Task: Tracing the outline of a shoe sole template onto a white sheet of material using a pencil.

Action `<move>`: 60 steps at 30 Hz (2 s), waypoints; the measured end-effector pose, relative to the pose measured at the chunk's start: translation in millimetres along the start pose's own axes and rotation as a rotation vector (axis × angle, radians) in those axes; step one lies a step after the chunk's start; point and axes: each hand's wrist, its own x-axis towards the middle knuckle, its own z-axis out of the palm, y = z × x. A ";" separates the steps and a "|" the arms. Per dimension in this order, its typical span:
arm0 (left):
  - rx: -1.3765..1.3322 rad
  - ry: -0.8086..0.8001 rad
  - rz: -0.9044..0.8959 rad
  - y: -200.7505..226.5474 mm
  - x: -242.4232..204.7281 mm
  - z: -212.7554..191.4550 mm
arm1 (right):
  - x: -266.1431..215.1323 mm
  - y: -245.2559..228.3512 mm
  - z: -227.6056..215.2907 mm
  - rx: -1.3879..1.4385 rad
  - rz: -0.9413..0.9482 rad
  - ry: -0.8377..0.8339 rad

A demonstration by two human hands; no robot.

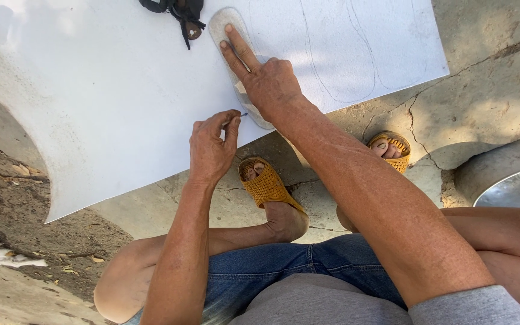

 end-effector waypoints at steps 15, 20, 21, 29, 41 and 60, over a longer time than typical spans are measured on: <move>0.001 0.118 0.081 3.1 52.1 -28.4 | -3.1 -1.2 1.6 -0.055 0.020 0.091; -0.003 0.175 0.076 2.8 71.3 -33.0 | -6.2 -0.8 -1.7 -0.064 0.021 0.110; -0.004 0.188 0.080 2.2 74.8 -34.2 | -6.4 -1.5 -1.5 -0.064 0.022 0.110; -0.051 0.294 0.123 -2.1 99.9 -39.2 | -10.3 1.0 -20.2 0.008 0.005 -0.014; 0.018 0.352 0.115 0.9 100.2 -36.6 | -9.3 -0.9 -21.1 0.025 0.018 -0.034; 0.136 0.358 0.203 20.0 125.9 -33.2 | -6.6 -5.7 -4.5 -0.005 0.057 0.055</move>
